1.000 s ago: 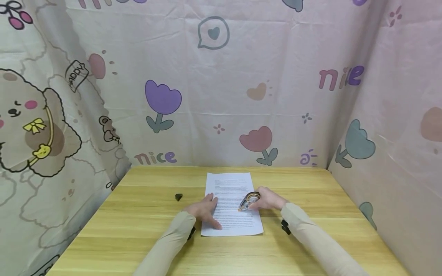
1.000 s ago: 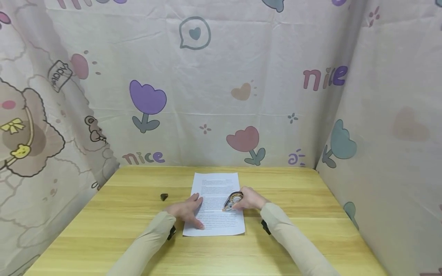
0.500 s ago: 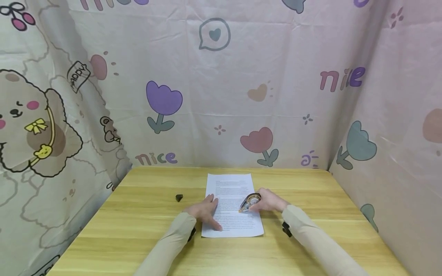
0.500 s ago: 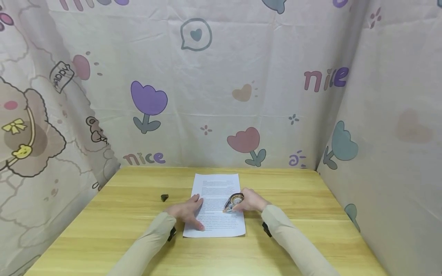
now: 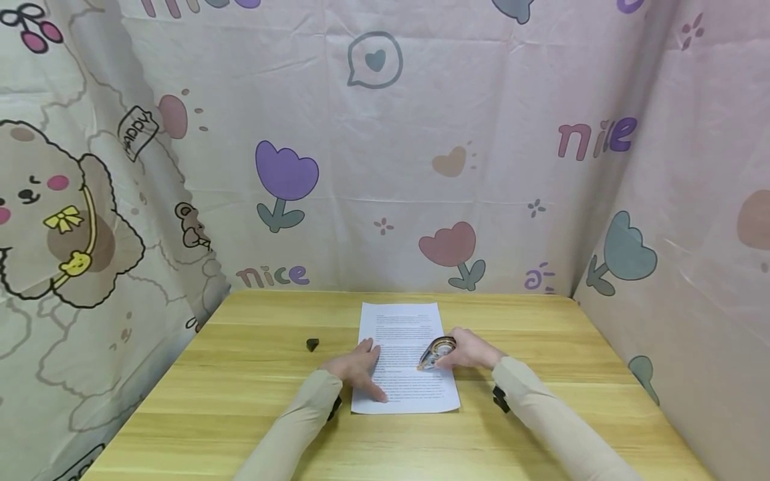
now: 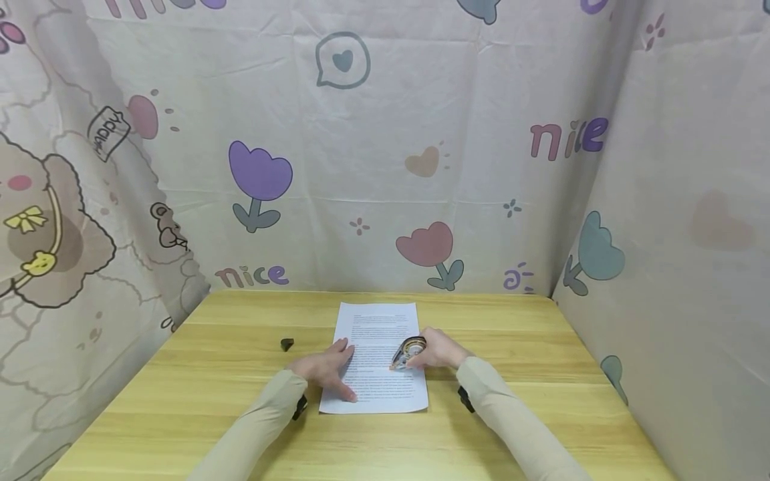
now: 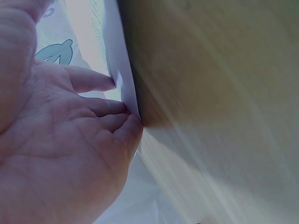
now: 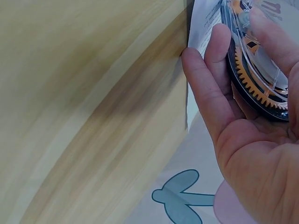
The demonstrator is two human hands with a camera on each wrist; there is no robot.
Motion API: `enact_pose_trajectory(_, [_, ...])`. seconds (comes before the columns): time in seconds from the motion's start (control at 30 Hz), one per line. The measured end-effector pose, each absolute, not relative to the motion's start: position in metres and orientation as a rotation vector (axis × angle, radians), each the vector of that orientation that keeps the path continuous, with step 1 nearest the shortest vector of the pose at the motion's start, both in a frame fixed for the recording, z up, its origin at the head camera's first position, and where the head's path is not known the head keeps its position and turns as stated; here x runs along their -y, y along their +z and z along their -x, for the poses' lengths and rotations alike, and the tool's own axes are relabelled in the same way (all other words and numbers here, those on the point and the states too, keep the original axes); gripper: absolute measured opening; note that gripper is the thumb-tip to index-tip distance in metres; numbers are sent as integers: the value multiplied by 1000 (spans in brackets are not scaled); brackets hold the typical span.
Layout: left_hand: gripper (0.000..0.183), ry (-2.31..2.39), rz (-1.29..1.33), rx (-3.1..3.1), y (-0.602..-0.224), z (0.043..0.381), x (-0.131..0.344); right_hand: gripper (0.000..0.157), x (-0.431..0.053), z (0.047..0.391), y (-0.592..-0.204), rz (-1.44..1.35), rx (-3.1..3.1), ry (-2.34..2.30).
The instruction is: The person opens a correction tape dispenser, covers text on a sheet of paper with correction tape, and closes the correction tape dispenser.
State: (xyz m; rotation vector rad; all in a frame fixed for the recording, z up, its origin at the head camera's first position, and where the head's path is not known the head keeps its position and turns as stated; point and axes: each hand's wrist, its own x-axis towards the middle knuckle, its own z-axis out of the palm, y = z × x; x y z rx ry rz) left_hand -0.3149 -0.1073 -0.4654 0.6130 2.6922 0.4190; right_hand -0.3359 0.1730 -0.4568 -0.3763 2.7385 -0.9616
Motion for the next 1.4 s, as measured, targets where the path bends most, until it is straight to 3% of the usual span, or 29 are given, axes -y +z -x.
enact_pose_trajectory(1.4, [119,406,-607,-2688,-462,311,107,37,-185,332,-453,309,-2689,-1009])
